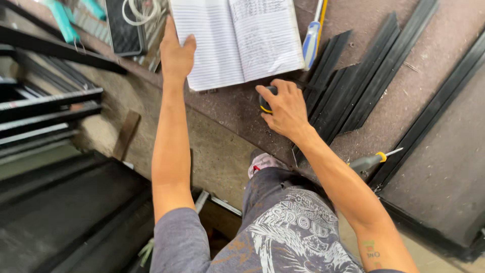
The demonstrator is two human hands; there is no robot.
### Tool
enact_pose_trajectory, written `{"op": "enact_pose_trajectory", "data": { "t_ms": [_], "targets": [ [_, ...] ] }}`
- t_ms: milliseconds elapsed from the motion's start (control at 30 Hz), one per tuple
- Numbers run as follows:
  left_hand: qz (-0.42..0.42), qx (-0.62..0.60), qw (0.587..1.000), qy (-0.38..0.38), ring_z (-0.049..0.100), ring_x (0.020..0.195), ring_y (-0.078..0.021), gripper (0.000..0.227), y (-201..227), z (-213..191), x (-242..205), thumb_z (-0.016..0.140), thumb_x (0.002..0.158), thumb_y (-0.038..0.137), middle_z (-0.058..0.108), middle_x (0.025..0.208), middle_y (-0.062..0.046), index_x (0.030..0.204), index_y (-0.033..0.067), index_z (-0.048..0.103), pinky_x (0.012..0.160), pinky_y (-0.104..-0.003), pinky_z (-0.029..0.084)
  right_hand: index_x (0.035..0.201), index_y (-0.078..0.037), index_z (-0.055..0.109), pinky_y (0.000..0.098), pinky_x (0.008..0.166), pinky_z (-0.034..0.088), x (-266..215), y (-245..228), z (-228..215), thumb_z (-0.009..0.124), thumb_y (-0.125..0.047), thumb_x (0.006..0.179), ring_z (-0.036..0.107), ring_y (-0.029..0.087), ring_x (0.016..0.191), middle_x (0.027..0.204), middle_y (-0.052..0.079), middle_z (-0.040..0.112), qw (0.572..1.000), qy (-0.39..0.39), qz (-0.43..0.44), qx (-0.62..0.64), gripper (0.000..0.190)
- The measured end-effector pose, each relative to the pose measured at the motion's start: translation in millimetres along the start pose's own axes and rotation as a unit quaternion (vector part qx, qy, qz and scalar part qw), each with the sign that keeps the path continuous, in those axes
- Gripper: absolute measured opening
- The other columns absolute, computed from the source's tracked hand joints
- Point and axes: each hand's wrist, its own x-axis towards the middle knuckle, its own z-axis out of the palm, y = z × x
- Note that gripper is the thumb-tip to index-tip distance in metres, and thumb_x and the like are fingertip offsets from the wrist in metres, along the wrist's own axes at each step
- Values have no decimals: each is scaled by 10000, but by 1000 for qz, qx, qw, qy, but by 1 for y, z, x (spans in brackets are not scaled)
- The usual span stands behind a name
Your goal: The person measures several black window frame profiles using a tape measure and a set square, referencing a notebook with handwritten dimensions. They handle the profiles, align them, and record or verify measurements before placing them back on the workbench.
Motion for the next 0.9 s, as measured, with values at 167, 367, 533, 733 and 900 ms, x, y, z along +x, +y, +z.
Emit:
{"op": "enact_pose_trajectory", "data": {
  "t_ms": [167,367,533,733,900],
  "targets": [
    [77,371,925,23,420,1406,-418,588,39,37,-64,668,986,343,467,1476,-265,1473,57,501,1147,-558,371,1301,-103,613,474,1057,473,-68,-9,-20,927,-236,655,584,366,1222,1252,176,606,985,91,31,143,731],
    [153,266,948,-86,241,1492,-438,720,84,126,-132,519,989,575,397,1593,-189,1454,27,559,1208,-631,197,1340,-44,571,320,916,557,-169,14,-45,877,-193,692,650,193,1111,1300,140,667,824,60,240,510,732],
    [168,240,950,-110,209,1561,-371,680,68,126,-136,576,1010,594,390,1631,-101,1435,65,610,1270,-609,172,1363,-23,533,349,981,531,-218,29,-58,880,-168,718,622,223,1165,1326,173,637,842,111,288,442,747],
    [177,244,947,-107,255,1544,-341,597,58,103,-157,682,944,451,405,1633,-58,1428,105,626,1255,-570,205,1351,-32,511,371,991,566,-226,32,-52,866,-115,740,669,247,1174,1333,136,610,839,161,299,426,712],
    [143,308,935,-104,337,1456,-319,597,81,111,-159,710,921,414,417,1617,-85,1414,86,634,1146,-514,247,1351,-11,504,362,990,550,-237,48,-51,858,-84,714,655,236,1168,1294,129,612,861,135,324,367,732]
  ]
}}
